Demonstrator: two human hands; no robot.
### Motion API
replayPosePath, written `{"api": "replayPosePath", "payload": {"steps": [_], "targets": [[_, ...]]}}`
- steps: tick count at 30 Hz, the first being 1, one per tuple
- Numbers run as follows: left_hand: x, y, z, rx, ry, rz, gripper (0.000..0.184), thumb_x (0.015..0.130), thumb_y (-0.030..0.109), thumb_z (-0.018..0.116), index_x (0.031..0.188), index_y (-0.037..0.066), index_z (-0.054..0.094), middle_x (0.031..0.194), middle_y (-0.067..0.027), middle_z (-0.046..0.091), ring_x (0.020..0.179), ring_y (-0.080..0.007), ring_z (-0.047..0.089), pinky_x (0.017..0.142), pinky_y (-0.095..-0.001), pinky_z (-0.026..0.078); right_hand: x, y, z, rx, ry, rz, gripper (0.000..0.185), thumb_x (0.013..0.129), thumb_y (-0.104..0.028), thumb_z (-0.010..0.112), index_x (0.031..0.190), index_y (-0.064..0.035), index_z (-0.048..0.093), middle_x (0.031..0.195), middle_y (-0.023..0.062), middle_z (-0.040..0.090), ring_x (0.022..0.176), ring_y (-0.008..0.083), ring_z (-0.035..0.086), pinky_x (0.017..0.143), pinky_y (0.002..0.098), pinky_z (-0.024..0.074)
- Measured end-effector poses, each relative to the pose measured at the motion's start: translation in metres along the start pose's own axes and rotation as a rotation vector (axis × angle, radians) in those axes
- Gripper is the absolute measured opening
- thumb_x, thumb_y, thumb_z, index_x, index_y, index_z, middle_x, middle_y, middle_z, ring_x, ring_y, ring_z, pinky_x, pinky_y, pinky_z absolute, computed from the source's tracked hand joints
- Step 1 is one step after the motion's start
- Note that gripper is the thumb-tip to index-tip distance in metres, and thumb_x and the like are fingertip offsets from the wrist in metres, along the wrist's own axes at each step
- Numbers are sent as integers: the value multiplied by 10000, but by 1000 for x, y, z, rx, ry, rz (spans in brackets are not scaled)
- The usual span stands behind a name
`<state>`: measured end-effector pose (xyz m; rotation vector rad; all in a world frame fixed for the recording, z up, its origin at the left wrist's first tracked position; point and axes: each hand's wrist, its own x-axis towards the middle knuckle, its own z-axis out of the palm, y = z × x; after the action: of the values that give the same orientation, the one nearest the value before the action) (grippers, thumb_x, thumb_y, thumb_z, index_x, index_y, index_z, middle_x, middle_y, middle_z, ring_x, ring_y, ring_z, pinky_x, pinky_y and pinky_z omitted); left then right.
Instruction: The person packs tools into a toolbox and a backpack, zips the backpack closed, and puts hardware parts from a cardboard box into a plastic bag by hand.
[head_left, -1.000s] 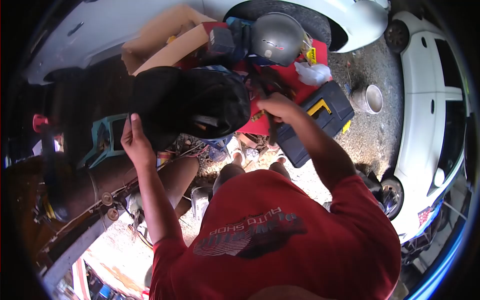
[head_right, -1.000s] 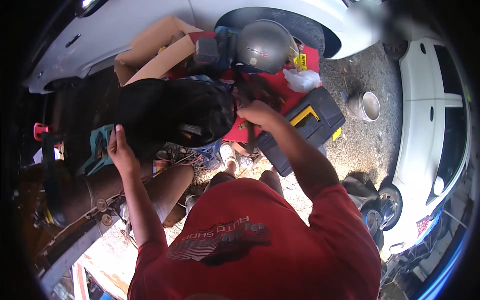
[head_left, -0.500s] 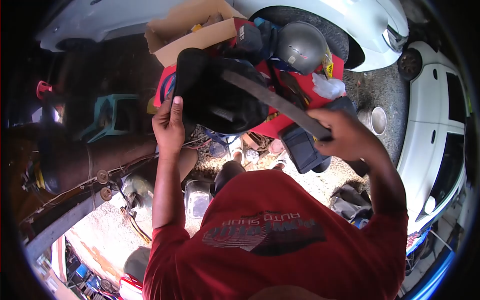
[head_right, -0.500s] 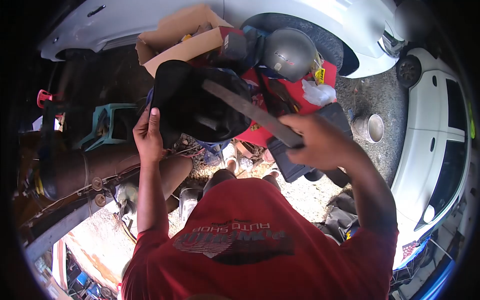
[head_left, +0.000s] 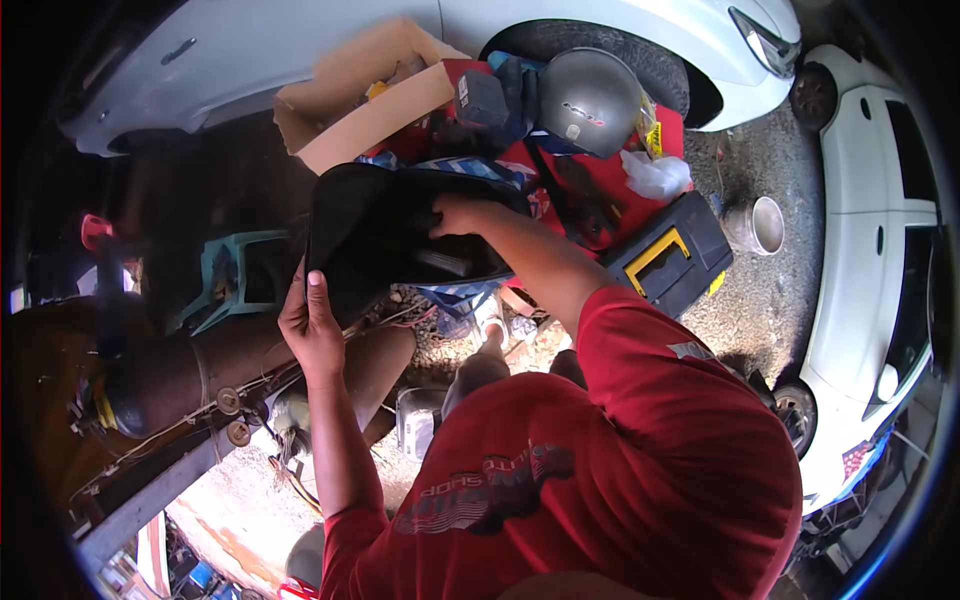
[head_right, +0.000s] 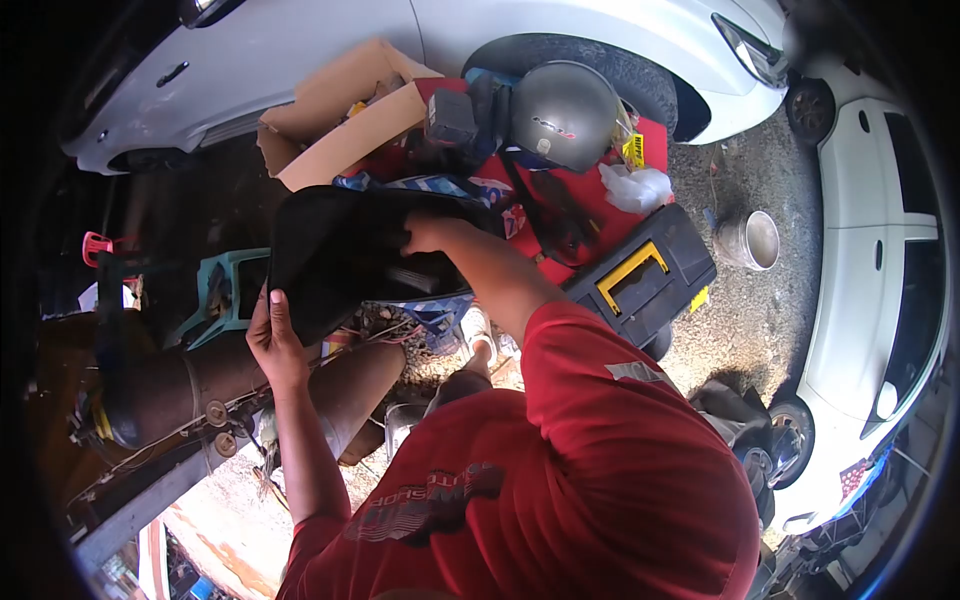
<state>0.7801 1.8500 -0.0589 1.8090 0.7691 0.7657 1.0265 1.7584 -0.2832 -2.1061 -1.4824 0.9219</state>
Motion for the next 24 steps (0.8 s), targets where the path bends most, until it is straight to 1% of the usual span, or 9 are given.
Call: {"api": "replayPosePath", "payload": {"steps": [5,9,12,15,17,18,21,23,24], "targets": [[3,-1,7,-26,-104,-62,393,1030,218,632,1330,-36,631,1100,-27,713,960,-72,580,899,-222,449,-48,26,-8,164,284,402,472,870,-411,727,1109,-5,697,1092,225,711,1001,420,681,903,460,530],[-6,15,23,55,-186,-22,347,1025,199,634,1281,-32,664,1087,-48,730,1018,-84,598,931,-247,457,-138,-29,-47,117,146,351,489,886,-405,714,1156,1,676,1112,234,703,1071,394,671,914,477,533],[-11,-2,23,203,-337,5,363,1027,219,634,1278,-41,660,1164,-83,723,1094,-108,608,995,-274,443,-189,-51,-47,356,484,211,442,883,-419,723,1021,-2,684,972,217,718,919,386,705,814,479,541],[-14,-5,28,136,-251,-63,357,1031,238,631,1241,-47,679,1076,-55,723,981,-87,594,912,-269,471,-212,-32,-39,97,731,648,395,891,-370,727,1016,2,683,907,217,712,909,379,709,802,459,548],[-3,-1,33,58,-132,-164,363,1036,265,626,1190,-56,696,1011,-26,703,896,-68,542,835,-265,470,-203,8,-21,232,247,644,380,910,-346,720,931,30,669,854,221,698,874,382,709,755,442,545],[2,6,43,-29,-33,-10,405,1032,302,628,1166,-74,692,1021,-41,705,906,-87,549,831,-266,468,-196,6,-30,237,249,635,380,910,-346,720,931,30,669,854,221,698,874,382,709,755,442,545],[29,16,11,21,258,-106,447,1033,330,609,1159,-92,683,1067,-79,713,967,-119,593,872,-259,468,-168,-39,-81,745,388,542,413,934,-364,689,906,48,672,808,227,686,826,369,708,729,443,527],[47,42,-1,-29,582,-66,378,1039,291,597,1121,-65,693,958,-58,712,835,-120,570,774,-255,462,-159,-65,-113,1043,260,286,417,936,-360,669,889,54,691,777,240,673,755,356,690,700,446,501],[55,36,4,-57,650,32,364,1041,288,583,902,-35,675,762,-16,601,712,-118,473,664,-278,400,-159,-75,-117,1061,261,291,417,936,-360,669,889,54,691,777,240,673,755,356,690,700,446,501]]}}
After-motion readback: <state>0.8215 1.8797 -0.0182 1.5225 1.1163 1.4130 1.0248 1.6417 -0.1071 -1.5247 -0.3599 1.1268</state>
